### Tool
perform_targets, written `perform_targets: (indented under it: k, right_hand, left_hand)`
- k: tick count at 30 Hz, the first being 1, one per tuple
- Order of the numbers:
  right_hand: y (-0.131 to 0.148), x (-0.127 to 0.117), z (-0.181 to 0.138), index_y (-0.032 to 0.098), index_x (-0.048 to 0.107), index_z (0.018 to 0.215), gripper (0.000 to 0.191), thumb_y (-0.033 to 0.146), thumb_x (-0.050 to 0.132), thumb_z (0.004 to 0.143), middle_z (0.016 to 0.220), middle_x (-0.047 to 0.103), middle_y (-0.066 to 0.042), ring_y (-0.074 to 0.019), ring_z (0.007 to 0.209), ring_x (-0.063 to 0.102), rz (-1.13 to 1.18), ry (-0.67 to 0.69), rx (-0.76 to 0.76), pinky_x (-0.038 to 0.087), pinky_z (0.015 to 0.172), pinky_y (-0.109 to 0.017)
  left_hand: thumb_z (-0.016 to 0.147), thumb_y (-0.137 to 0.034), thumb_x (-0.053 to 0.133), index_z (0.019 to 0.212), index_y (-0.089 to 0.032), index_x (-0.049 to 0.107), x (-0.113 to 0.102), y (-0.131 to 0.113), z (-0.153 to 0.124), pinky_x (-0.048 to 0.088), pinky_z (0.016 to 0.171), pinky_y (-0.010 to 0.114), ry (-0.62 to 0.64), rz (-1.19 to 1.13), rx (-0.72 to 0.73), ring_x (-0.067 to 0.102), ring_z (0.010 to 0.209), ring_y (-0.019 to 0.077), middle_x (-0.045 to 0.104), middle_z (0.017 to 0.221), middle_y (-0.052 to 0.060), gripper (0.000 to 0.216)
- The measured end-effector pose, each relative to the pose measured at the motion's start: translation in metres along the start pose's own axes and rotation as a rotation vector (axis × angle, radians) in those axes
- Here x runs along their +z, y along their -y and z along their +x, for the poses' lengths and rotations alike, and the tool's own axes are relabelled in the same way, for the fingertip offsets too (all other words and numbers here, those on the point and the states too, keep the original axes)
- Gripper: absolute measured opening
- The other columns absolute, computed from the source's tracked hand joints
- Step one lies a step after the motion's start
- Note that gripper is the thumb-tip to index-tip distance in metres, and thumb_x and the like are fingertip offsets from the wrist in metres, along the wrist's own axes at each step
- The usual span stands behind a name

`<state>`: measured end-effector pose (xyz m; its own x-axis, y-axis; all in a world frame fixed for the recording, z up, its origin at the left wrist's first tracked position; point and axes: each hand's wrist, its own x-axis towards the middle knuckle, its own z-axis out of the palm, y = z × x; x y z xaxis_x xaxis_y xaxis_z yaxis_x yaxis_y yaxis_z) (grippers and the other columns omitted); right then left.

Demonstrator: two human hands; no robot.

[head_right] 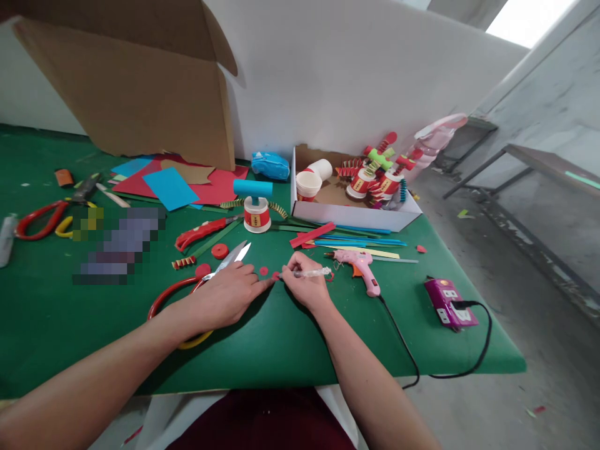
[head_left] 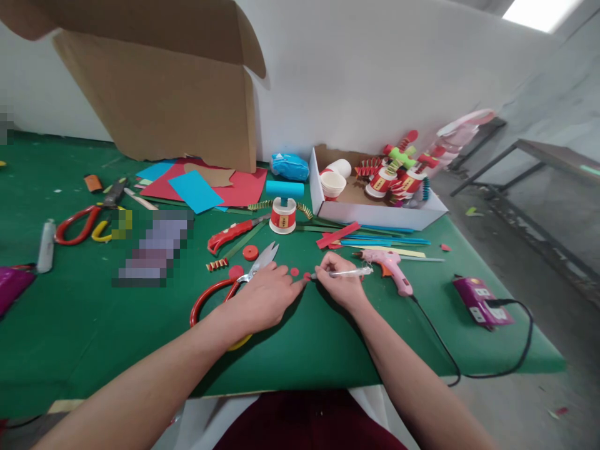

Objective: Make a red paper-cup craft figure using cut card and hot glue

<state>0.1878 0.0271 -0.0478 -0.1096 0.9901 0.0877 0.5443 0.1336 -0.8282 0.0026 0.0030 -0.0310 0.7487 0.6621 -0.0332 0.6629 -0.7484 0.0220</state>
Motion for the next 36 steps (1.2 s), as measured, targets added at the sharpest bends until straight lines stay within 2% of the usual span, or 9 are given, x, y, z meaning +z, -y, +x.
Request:
perform_targets:
  k: [26, 36]
  right_hand:
    - [0.0008, -0.0004, 0.0000, 0.021, 0.040, 0.055, 0.019, 0.030, 0.051, 0.068, 0.049, 0.043, 0.005, -0.0094, 0.046, 0.037, 0.004, 0.004, -0.004, 0.028, 0.046, -0.022]
    - [0.0010, 0.0001, -0.0006, 0.021, 0.040, 0.055, 0.019, 0.029, 0.051, 0.069, 0.048, 0.043, 0.005, -0.0092, 0.046, 0.037, 0.002, 0.005, -0.009, 0.028, 0.046, -0.022]
  left_hand:
    - [0.076, -0.009, 0.048, 0.112, -0.017, 0.058, 0.0012, 0.0002, 0.0002, 0.037, 0.074, 0.037, 0.003, -0.009, -0.005, 0.053, 0.082, 0.0231, 0.063, 0.089, 0.010, 0.037]
    - [0.077, -0.009, 0.047, 0.110, -0.016, 0.058, 0.0003, -0.0004, -0.0002, 0.036, 0.073, 0.037, 0.000, -0.007, -0.006, 0.053, 0.081, 0.0233, 0.062, 0.083, 0.009, 0.035]
